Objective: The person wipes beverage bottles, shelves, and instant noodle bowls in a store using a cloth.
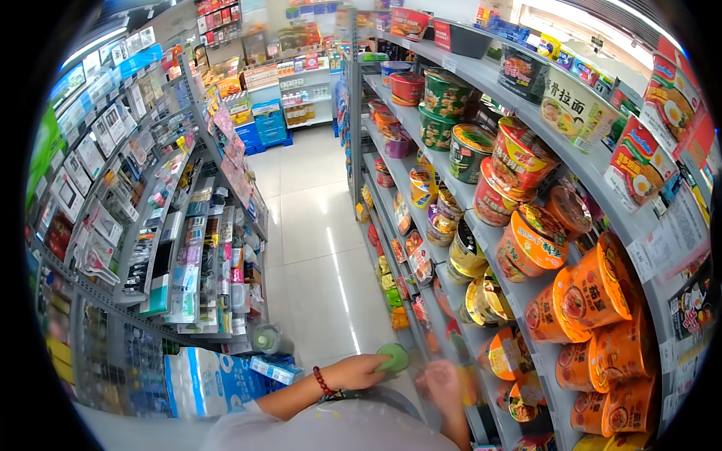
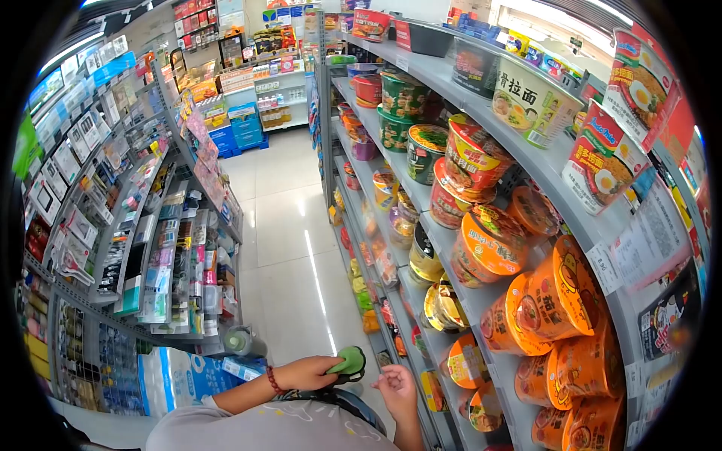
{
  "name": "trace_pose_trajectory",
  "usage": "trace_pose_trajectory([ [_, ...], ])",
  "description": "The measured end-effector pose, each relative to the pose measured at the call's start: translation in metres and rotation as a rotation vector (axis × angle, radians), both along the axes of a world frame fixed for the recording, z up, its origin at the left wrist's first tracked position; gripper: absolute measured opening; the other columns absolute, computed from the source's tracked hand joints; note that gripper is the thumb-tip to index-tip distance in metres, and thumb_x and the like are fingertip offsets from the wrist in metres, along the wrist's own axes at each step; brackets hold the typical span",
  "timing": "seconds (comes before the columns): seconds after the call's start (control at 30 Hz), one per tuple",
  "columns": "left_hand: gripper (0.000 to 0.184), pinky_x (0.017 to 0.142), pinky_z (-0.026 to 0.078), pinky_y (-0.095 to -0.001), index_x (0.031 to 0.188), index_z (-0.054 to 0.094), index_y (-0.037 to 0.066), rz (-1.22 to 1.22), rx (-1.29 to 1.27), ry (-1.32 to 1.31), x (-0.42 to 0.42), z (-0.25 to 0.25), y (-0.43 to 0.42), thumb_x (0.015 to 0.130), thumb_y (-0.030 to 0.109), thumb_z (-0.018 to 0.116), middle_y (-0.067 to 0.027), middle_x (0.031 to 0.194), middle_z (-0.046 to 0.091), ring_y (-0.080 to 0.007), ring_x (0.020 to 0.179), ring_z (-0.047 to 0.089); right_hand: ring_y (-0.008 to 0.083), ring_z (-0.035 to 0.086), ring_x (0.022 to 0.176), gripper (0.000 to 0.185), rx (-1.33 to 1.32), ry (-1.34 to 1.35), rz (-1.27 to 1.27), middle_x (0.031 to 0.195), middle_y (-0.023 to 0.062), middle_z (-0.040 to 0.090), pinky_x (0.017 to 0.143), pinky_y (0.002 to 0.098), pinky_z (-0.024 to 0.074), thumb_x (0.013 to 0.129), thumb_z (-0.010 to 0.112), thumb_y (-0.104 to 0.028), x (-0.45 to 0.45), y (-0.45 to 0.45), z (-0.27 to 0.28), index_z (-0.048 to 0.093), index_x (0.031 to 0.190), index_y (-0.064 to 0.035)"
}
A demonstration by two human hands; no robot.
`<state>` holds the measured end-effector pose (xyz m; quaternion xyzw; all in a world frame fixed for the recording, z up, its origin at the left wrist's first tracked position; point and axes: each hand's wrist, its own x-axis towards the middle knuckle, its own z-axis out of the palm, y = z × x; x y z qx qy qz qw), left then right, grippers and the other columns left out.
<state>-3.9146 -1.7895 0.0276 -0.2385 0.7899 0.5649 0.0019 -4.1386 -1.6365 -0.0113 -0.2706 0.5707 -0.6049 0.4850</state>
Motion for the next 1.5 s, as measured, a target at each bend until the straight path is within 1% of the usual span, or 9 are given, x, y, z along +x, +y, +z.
trace_pose_trajectory([
  [0.33, 0.038, 0.090, 0.053, -0.0442, 0.135, 0.055, 0.000, -0.034, -0.090, 0.002, 0.000, -0.012, 0.001, 0.102, 0.018, 0.057, -0.0247, 0.109, 0.067, -0.0409, 0.101, 0.066, 0.0158, 0.070, 0.082, 0.021, 0.075, -0.023, -0.013, 0.092, 0.0070, 0.066, 0.080, 0.0322, 0.0611, 0.099, 0.065, 0.004, 0.000, 0.000, 0.001, 0.058, 0.118, 0.0004],
  [0.43, 0.037, 0.091, 0.053, -0.0446, 0.134, 0.055, 0.000, -0.043, -0.104, 0.014, 0.000, -0.010, 0.002, 0.102, 0.019, 0.057, -0.0250, 0.110, 0.067, -0.0410, 0.102, 0.066, 0.0161, 0.070, 0.082, 0.021, 0.069, -0.013, -0.030, 0.092, 0.0071, 0.066, 0.080, 0.0322, 0.0610, 0.098, 0.065, 0.004, 0.000, 0.002, -0.001, 0.058, 0.118, 0.0005],
  [0.5, 0.028, 0.086, 0.053, -0.0475, 0.121, 0.056, 0.004, -0.012, -0.161, 0.054, -0.002, -0.010, 0.003, 0.102, 0.025, 0.056, -0.0263, 0.107, 0.068, -0.0426, 0.098, 0.067, 0.0162, 0.070, 0.082, 0.022, 0.066, -0.012, -0.045, 0.093, 0.0072, 0.065, 0.081, 0.0324, 0.0610, 0.098, 0.064, 0.006, 0.000, 0.003, -0.002, 0.058, 0.118, 0.0005],
  [0.63, 0.028, 0.088, 0.053, -0.0471, 0.122, 0.057, 0.003, -0.041, -0.128, 0.004, -0.009, 0.005, 0.000, 0.102, 0.023, 0.056, -0.0262, 0.108, 0.068, -0.0424, 0.099, 0.067, 0.0162, 0.070, 0.084, 0.022, 0.084, 0.002, -0.054, 0.094, 0.0071, 0.065, 0.082, 0.0315, 0.0600, 0.098, 0.064, 0.007, -0.003, 0.006, 0.006, 0.057, 0.118, 0.0006],
  [0.7, 0.040, 0.088, 0.053, -0.0448, 0.136, 0.054, 0.000, -0.071, -0.102, 0.009, -0.014, 0.004, -0.002, 0.101, 0.020, 0.059, -0.0265, 0.111, 0.068, -0.0418, 0.101, 0.067, 0.0153, 0.069, 0.086, 0.023, 0.070, 0.015, -0.070, 0.094, 0.0068, 0.065, 0.082, 0.0295, 0.0582, 0.098, 0.065, 0.007, -0.004, 0.008, 0.008, 0.058, 0.118, 0.0005],
  [0.87, 0.032, 0.087, 0.053, -0.0446, 0.128, 0.057, 0.001, -0.064, -0.102, 0.041, -0.020, -0.001, -0.004, 0.100, 0.015, 0.060, -0.0253, 0.106, 0.068, -0.0417, 0.098, 0.067, 0.0136, 0.067, 0.087, 0.024, 0.033, 0.055, -0.079, 0.095, 0.0056, 0.065, 0.081, 0.0264, 0.0548, 0.097, 0.066, 0.006, -0.009, 0.010, 0.007, 0.058, 0.119, 0.0000],
  [1.03, 0.024, 0.083, 0.052, -0.0457, 0.119, 0.055, 0.001, -0.085, -0.098, 0.081, -0.024, -0.005, -0.014, 0.100, 0.014, 0.059, -0.0240, 0.100, 0.066, -0.0420, 0.094, 0.065, 0.0127, 0.066, 0.087, 0.025, -0.032, 0.077, -0.074, 0.095, 0.0048, 0.065, 0.080, 0.0253, 0.0532, 0.096, 0.067, 0.005, -0.014, 0.012, -0.025, 0.058, 0.119, -0.0006],
  [1.17, 0.023, 0.083, 0.053, -0.0477, 0.116, 0.056, 0.002, -0.155, -0.078, 0.039, -0.037, 0.004, -0.038, 0.100, 0.017, 0.057, -0.0253, 0.100, 0.066, -0.0424, 0.093, 0.066, 0.0128, 0.067, 0.087, 0.024, -0.057, 0.066, -0.107, 0.095, 0.0047, 0.064, 0.080, 0.0263, 0.0539, 0.097, 0.066, 0.005, -0.011, 0.002, -0.017, 0.058, 0.119, -0.0007],
  [1.5, 0.028, 0.082, 0.052, -0.0496, 0.120, 0.054, 0.001, -0.408, -0.090, 0.207, -0.062, 0.005, -0.153, 0.098, 0.016, 0.060, -0.0261, 0.100, 0.065, -0.0450, 0.093, 0.064, 0.0101, 0.064, 0.088, 0.023, 0.041, 0.137, -0.351, 0.097, 0.0026, 0.062, 0.079, 0.0242, 0.0527, 0.098, 0.065, 0.007, 0.015, -0.082, -0.008, 0.059, 0.119, -0.0013],
])
